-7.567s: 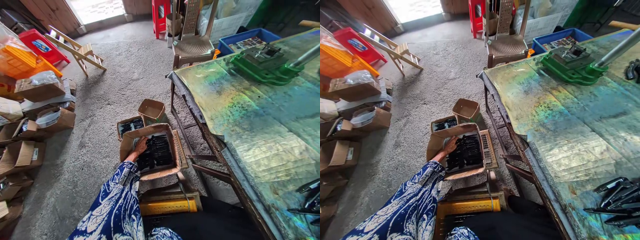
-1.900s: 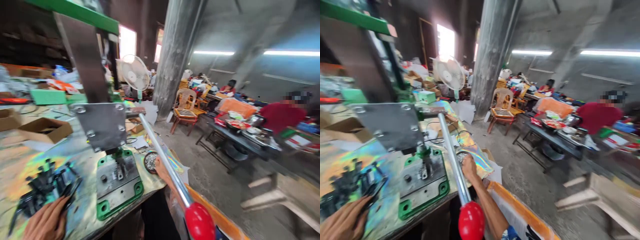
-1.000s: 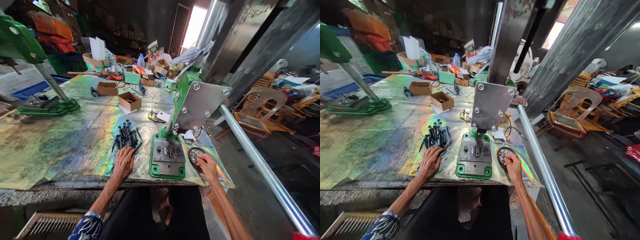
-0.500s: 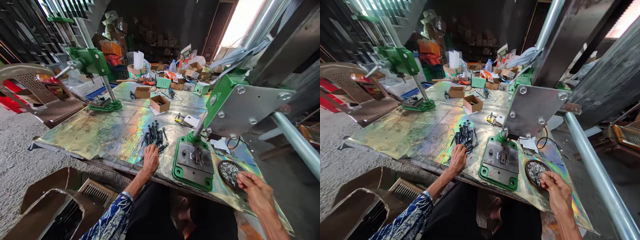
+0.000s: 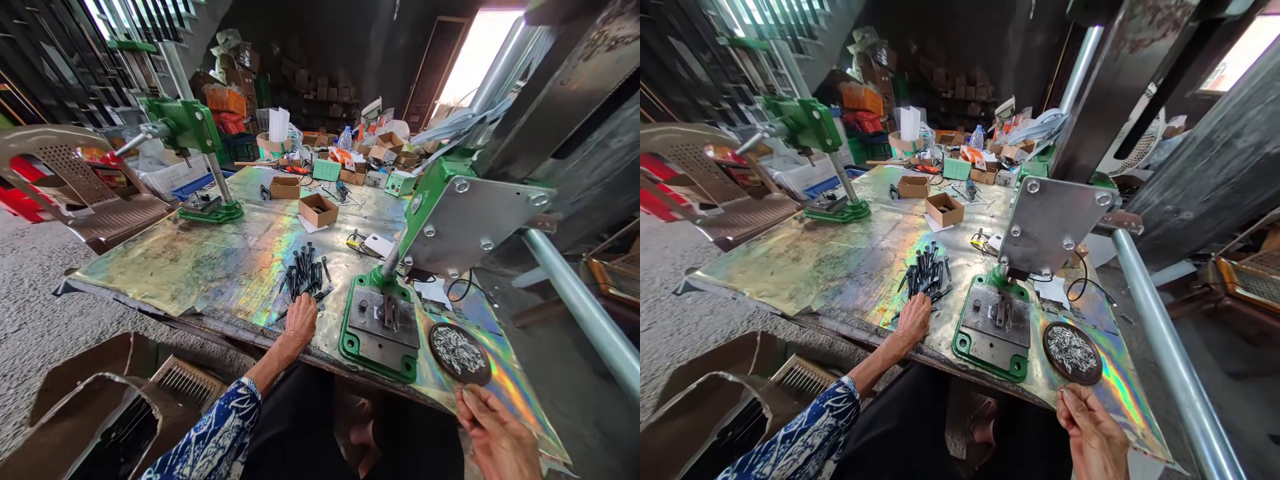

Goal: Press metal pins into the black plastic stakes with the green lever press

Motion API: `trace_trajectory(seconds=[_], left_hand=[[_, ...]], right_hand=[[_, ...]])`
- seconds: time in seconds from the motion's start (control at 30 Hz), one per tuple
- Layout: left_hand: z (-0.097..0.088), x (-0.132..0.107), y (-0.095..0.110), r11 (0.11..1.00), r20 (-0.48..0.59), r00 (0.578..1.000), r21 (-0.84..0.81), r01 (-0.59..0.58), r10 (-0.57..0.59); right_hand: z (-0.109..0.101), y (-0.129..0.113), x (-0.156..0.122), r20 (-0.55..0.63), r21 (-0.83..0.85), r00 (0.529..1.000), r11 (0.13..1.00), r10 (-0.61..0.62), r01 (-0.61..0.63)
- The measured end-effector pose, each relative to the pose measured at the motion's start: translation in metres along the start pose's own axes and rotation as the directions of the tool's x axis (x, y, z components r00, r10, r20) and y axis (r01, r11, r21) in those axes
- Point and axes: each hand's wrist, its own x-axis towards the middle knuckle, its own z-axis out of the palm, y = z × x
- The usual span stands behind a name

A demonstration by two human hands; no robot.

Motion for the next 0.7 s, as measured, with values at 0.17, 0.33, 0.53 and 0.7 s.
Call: trace_trajectory(seconds=[0.17, 0.33, 0.53, 0.7], left_hand=[[0.002, -0.003, 0.001, 0.997, 0.076, 0.995, -0.042, -0.061, 0.065], [-0.001, -0.002, -0.004, 0.967, 0.045, 0.997, -0.252, -0.046, 0.059], [-0.021, -0.016, 0.005, 0.235, 0.17, 0.971, -0.95, 0.207, -0.168], [-0.051, -0.05, 0.032, -0.491, 0.288, 0.952, -0.818, 0.301, 0.104]], right_hand=[[0.01, 0.019, -0.013, 0.115, 0.004, 0.993, 1.0, -0.016, 0.015], [0.028, 0.021, -0.028, 0.186, -0.031, 0.982, 0.999, -0.021, 0.027], [0.06, 0.015, -0.041, 0.252, -0.051, 0.966, 0.997, -0.047, 0.062], [0.097, 0.011, -0.058, 0.339, -0.024, 0.94, 0.999, -0.037, 0.048]])
